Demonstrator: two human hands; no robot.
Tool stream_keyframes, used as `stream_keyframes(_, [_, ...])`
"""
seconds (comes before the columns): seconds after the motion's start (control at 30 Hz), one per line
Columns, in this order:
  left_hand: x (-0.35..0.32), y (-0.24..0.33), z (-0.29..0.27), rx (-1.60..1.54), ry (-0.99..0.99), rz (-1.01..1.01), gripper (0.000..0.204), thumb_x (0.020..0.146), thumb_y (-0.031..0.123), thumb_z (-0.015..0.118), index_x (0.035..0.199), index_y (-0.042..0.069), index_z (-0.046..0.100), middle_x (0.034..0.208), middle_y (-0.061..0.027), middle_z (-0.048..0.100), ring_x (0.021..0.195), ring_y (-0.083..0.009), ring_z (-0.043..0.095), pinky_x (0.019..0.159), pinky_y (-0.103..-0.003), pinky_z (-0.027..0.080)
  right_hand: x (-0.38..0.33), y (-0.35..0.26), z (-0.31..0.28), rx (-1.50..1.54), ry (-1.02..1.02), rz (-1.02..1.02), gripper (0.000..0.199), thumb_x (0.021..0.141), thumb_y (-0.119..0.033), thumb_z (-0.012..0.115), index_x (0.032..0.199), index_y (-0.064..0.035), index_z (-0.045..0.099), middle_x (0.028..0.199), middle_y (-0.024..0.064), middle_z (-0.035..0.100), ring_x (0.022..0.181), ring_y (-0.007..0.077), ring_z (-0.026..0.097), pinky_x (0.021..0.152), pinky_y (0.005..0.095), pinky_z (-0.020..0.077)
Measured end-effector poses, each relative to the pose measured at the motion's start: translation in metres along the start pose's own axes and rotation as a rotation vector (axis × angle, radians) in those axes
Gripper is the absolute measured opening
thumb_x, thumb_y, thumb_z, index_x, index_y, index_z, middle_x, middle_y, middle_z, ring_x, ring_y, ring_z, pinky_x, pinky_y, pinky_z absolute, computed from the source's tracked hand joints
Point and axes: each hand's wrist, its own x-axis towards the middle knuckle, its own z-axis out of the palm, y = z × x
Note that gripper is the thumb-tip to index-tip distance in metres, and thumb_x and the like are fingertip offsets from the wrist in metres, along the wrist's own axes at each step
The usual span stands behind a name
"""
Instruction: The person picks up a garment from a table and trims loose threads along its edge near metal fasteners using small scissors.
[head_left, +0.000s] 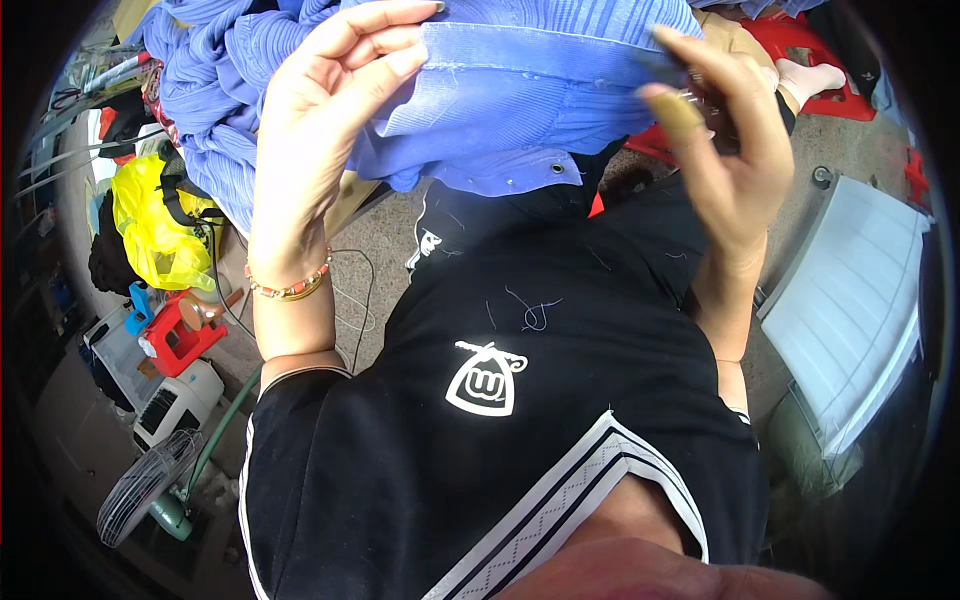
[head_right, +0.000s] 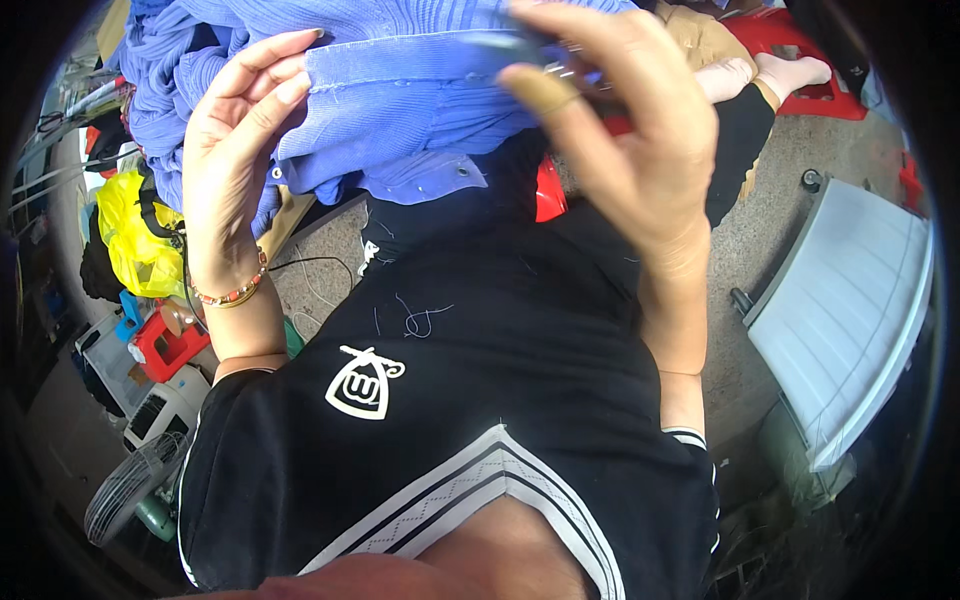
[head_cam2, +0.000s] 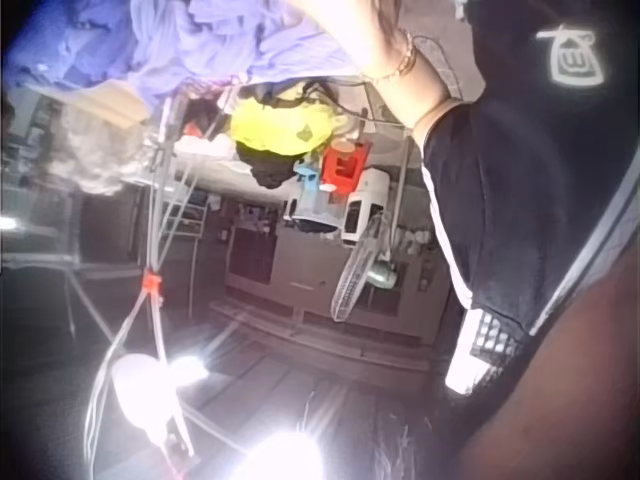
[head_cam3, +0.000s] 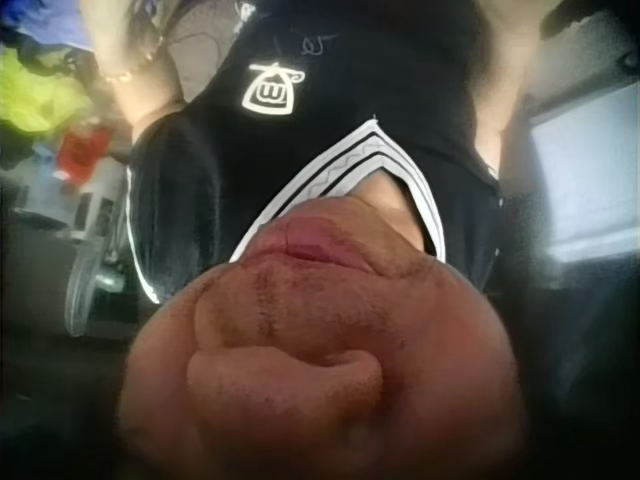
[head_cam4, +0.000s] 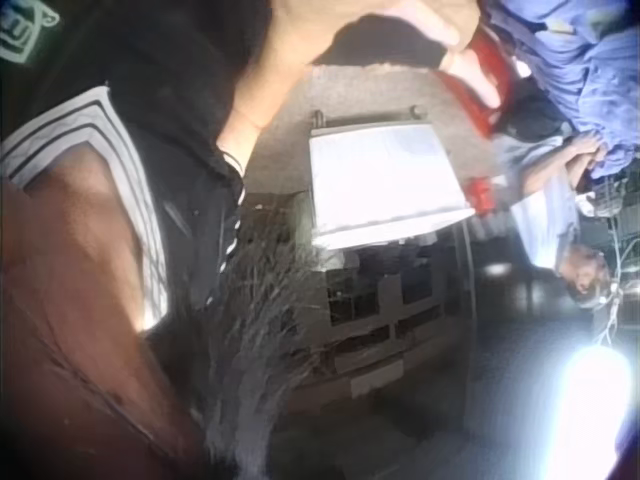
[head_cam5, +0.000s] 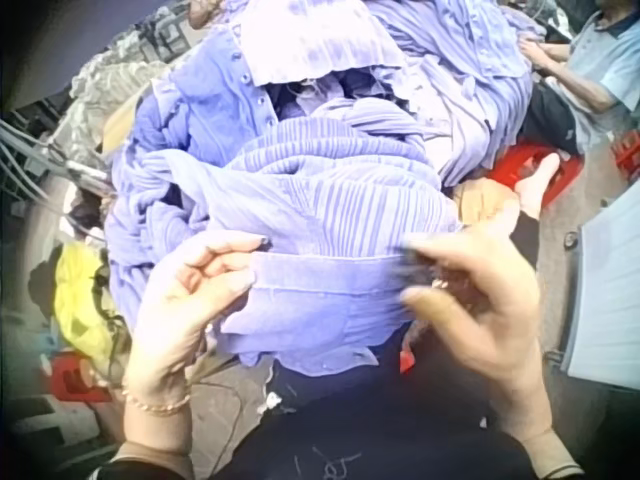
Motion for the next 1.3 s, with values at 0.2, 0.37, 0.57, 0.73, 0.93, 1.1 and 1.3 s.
stream_keyframes(0.2, [-0.002,-0.001,-0.003,-0.074,-0.033,0.055,0.039,0.092,0.001,0.066,0.130,-0.001,0.059,0.105,-0.0023,0.069,0.093,-0.0036,0.061,0.082,-0.015,0.046,0.012,-0.014,0.027,0.166,-0.084,-0.100,0.046,0.070,0.002,0.083,0.114,-0.0010,0.073,0.090,0.0050,0.059,0.072,0.0102,0.054,0.061,0.0236,0.0428])
stream_keyframes(0.37, [-0.003,0.004,0.006,-0.133,0.007,0.051,0.037,0.092,0.000,0.065,0.128,-0.001,0.060,0.107,-0.0055,0.070,0.097,-0.0078,0.066,0.089,-0.019,0.049,0.015,-0.017,0.032,0.149,-0.065,-0.138,0.050,0.066,-0.001,0.085,0.114,-0.0023,0.073,0.087,0.0041,0.057,0.070,0.0114,0.052,0.059,0.0237,0.0405])
stream_keyframes(0.57, [-0.001,-0.002,0.004,-0.169,-0.034,0.115,0.036,0.092,-0.001,0.064,0.127,-0.003,0.059,0.109,-0.0108,0.071,0.102,-0.0124,0.067,0.093,-0.023,0.050,0.017,-0.018,0.035,0.132,-0.060,-0.171,0.049,0.065,-0.003,0.085,0.113,-0.0031,0.074,0.087,0.0038,0.057,0.069,0.0114,0.052,0.059,0.0243,0.0404])
stream_keyframes(0.73, [-0.002,-0.004,0.005,-0.167,-0.031,0.115,0.035,0.092,-0.001,0.064,0.126,-0.004,0.059,0.109,-0.0113,0.071,0.102,-0.0130,0.067,0.093,-0.023,0.050,0.017,-0.020,0.038,0.154,-0.068,-0.156,0.049,0.066,-0.002,0.085,0.113,-0.0037,0.074,0.086,0.0036,0.058,0.069,0.0112,0.052,0.058,0.0246,0.0405])
stream_keyframes(0.93, [0.000,-0.007,0.004,-0.183,-0.043,0.107,0.035,0.092,-0.002,0.064,0.126,-0.004,0.059,0.110,-0.0112,0.070,0.102,-0.0128,0.067,0.093,-0.023,0.050,0.019,-0.019,0.041,0.165,-0.057,-0.168,0.048,0.066,-0.002,0.085,0.112,-0.0041,0.075,0.084,0.0032,0.057,0.068,0.0110,0.052,0.058,0.0247,0.0404])
stream_keyframes(1.1, [-0.003,-0.005,0.005,-0.180,-0.037,0.105,0.034,0.092,-0.002,0.064,0.126,-0.004,0.060,0.110,-0.0109,0.070,0.102,-0.0127,0.067,0.093,-0.023,0.050,0.018,-0.020,0.040,0.151,-0.064,-0.168,0.046,0.065,-0.002,0.085,0.111,-0.0049,0.075,0.084,0.0031,0.057,0.067,0.0109,0.051,0.057,0.0244,0.0401])
stream_keyframes(1.3, [-0.001,-0.006,0.006,-0.170,-0.023,0.103,0.034,0.092,-0.002,0.065,0.125,-0.003,0.060,0.110,-0.0099,0.070,0.101,-0.0115,0.066,0.091,-0.023,0.050,0.017,-0.017,0.043,0.138,-0.038,-0.191,0.044,0.066,-0.001,0.085,0.109,-0.0036,0.076,0.083,0.0029,0.057,0.065,0.0108,0.051,0.055,0.0239,0.0395])
